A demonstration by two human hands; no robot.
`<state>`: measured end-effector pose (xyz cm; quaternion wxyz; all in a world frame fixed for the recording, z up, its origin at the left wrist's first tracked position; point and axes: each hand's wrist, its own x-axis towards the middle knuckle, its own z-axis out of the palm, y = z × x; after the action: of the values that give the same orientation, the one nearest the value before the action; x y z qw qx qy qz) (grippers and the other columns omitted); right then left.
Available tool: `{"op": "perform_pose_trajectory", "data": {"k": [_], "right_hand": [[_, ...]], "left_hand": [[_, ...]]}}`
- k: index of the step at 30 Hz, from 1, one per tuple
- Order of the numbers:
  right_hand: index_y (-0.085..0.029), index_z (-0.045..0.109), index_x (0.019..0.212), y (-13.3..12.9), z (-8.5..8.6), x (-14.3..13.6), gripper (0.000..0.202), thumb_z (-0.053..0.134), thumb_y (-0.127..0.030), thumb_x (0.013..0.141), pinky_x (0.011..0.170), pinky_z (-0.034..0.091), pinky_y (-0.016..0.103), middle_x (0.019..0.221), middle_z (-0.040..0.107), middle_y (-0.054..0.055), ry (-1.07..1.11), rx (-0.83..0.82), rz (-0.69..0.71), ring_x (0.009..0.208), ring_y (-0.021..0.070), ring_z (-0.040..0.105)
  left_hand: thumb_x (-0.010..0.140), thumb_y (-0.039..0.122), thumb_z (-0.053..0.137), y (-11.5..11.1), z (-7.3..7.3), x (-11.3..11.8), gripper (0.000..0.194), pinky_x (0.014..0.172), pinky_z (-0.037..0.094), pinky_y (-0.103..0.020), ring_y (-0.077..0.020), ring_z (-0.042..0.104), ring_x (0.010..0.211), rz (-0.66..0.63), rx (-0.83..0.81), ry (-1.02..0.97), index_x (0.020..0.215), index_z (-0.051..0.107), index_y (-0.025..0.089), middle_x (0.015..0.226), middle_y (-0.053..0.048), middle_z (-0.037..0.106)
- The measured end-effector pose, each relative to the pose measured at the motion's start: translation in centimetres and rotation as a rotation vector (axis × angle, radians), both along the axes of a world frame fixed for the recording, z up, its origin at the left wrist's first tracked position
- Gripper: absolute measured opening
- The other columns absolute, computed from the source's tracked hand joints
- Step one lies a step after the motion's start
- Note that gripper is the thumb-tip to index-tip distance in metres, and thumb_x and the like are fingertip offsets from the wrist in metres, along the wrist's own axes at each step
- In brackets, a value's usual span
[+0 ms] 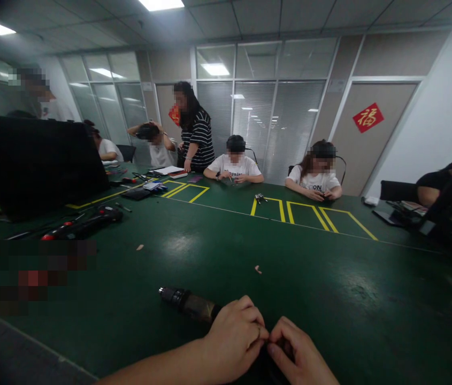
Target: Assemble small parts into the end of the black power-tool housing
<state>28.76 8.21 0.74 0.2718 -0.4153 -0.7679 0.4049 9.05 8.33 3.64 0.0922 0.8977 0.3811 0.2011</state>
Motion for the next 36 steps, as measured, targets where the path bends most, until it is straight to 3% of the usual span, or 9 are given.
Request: {"op": "perform_pose_trajectory", "data": {"k": [8,11,14,19,25,32,36], "right_hand": [[-0.019,0.049,0.075,0.2,-0.2,-0.3,0.031,0.048,-0.046,0.092,0.061,0.041,0.023,0.074,0.05,0.0,0.048,-0.018,-0.02,0.068,0.0169,0.048],[-0.019,0.048,0.073,0.1,-0.1,-0.4,0.033,0.049,-0.047,0.092,0.061,0.041,0.023,0.073,0.05,0.0,0.026,0.003,-0.014,0.067,0.0166,0.048],[-0.02,0.047,0.072,-0.1,0.1,-0.4,0.035,0.048,-0.048,0.091,0.056,0.038,0.022,0.071,0.047,-0.001,-0.006,-0.011,-0.022,0.062,0.0153,0.045],[-0.02,0.047,0.073,-0.1,0.2,-0.4,0.033,0.047,-0.048,0.091,0.056,0.037,0.021,0.071,0.047,-0.002,-0.044,-0.018,-0.026,0.062,0.0148,0.045],[-0.02,0.047,0.073,-0.1,0.3,-0.4,0.031,0.046,-0.044,0.091,0.056,0.037,0.022,0.072,0.047,-0.001,-0.049,-0.008,-0.011,0.062,0.0154,0.045],[-0.02,0.049,0.073,0.0,-0.1,-0.4,0.032,0.046,-0.045,0.093,0.058,0.038,0.022,0.075,0.048,-0.001,-0.024,0.032,-0.041,0.066,0.0157,0.048],[-0.02,0.049,0.074,0.1,-0.6,-0.3,0.032,0.046,-0.044,0.094,0.06,0.039,0.022,0.076,0.048,0.0,-0.026,0.061,-0.033,0.067,0.0158,0.048]], "left_hand": [[0.087,0.022,0.056,-0.2,0.4,0.4,0.007,0.079,0.038,-0.029,-0.0157,0.051,0.087,0.022,-0.015,0.011,0.094,0.057,0.022,0.085,0.003,0.063],[0.088,0.024,0.057,0.0,0.3,0.3,0.013,0.084,0.039,-0.027,-0.014,0.051,0.091,0.037,-0.002,0.004,0.101,0.057,0.021,0.098,0.003,0.061],[0.084,0.031,0.063,0.2,0.1,0.1,0.016,0.082,0.04,-0.028,-0.0168,0.049,0.099,0.087,0.036,0.014,0.094,0.063,0.019,0.109,-0.001,0.057],[0.089,0.033,0.06,0.7,-0.5,0.3,0.016,0.074,0.038,-0.029,-0.0155,0.051,0.087,-0.016,0.148,0.174,0.084,0.065,0.018,0.084,0.001,0.061],[0.091,0.028,0.057,1.3,-1.4,0.6,0.017,0.071,0.035,-0.03,-0.0145,0.051,0.077,-0.094,0.244,0.287,0.078,0.062,0.018,0.076,0.002,0.062],[0.091,0.024,0.052,0.3,0.9,-0.3,0.009,0.073,0.037,-0.03,-0.0179,0.051,0.089,-0.1,0.118,0.195,0.091,0.058,0.018,0.089,-0.001,0.062],[0.089,0.023,0.049,0.2,1.2,-0.3,0.008,0.077,0.037,-0.032,-0.0189,0.051,0.09,-0.104,0.074,0.155,0.089,0.055,0.018,0.09,-0.002,0.062]]}}
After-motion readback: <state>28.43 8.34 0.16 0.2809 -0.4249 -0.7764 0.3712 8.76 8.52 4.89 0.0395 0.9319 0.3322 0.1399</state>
